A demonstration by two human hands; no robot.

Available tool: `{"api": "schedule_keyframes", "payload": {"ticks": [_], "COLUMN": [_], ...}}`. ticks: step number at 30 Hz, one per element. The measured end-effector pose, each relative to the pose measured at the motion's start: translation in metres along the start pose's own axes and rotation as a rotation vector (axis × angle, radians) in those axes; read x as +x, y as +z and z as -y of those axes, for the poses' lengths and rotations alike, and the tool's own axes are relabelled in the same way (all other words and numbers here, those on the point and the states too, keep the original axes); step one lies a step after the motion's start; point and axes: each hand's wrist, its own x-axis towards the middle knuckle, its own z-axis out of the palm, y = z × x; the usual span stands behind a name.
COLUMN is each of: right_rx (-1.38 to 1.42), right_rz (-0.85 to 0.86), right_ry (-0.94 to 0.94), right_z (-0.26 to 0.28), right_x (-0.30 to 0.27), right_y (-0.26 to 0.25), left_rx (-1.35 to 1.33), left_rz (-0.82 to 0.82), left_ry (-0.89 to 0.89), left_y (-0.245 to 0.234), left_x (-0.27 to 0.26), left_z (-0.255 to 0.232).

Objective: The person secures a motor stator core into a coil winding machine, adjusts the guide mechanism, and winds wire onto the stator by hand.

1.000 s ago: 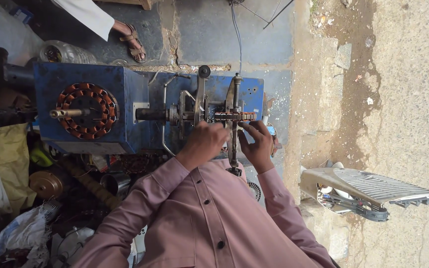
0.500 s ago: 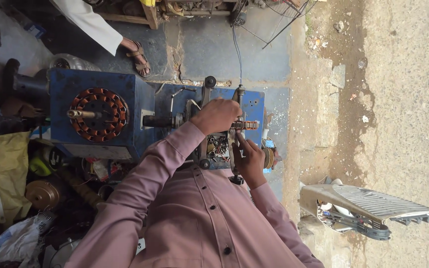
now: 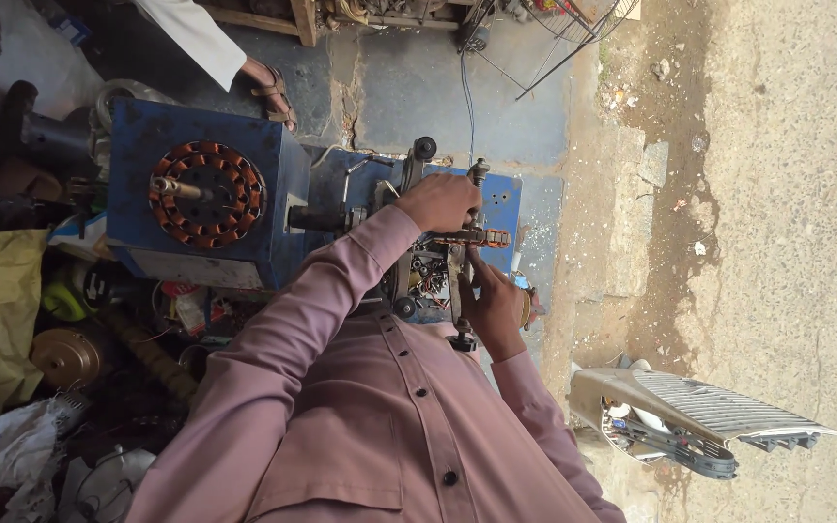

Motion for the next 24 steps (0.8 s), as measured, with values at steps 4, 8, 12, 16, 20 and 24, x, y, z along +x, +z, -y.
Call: {"api": "schedule_keyframes", "payload": {"ticks": [4,8,12,16,20,24], "right_rx": [0.083,0.535,0.689,0.895,0.933,0.950], "right_rz": [-0.180,-0.053,0.145,0.142,0.155,0.164], "right_ry": [-0.139,0.003,0.155,0.216,0.188,0.187], "right_z": [-0.003,-0.012,-0.046,-0.089,-0.104,-0.090], "right_x": [0.022,0.062,0.071,0.062,0.056,0.062], "right_y": [-0.016,-0.013,0.011,0.031,0.040,0.033], "left_rx": [0.039,0.092,0.369,0.014,-0.362,-0.410], "left_rz": [0.033,0.015,-0.046,-0.127,-0.450,-0.448], "left_ry": [-0.060,-0.063,0.012,-0.139,-0.053,-0.031], "left_y": [0.001,-0.001,-0.003,0.002,0.028,0.036], "left_x": [0.003,-0.003,-0.017,-0.061,-0.103,-0.114], "left_z": [0.013,0.016,0.006,-0.023,-0.058,-0.070]}}
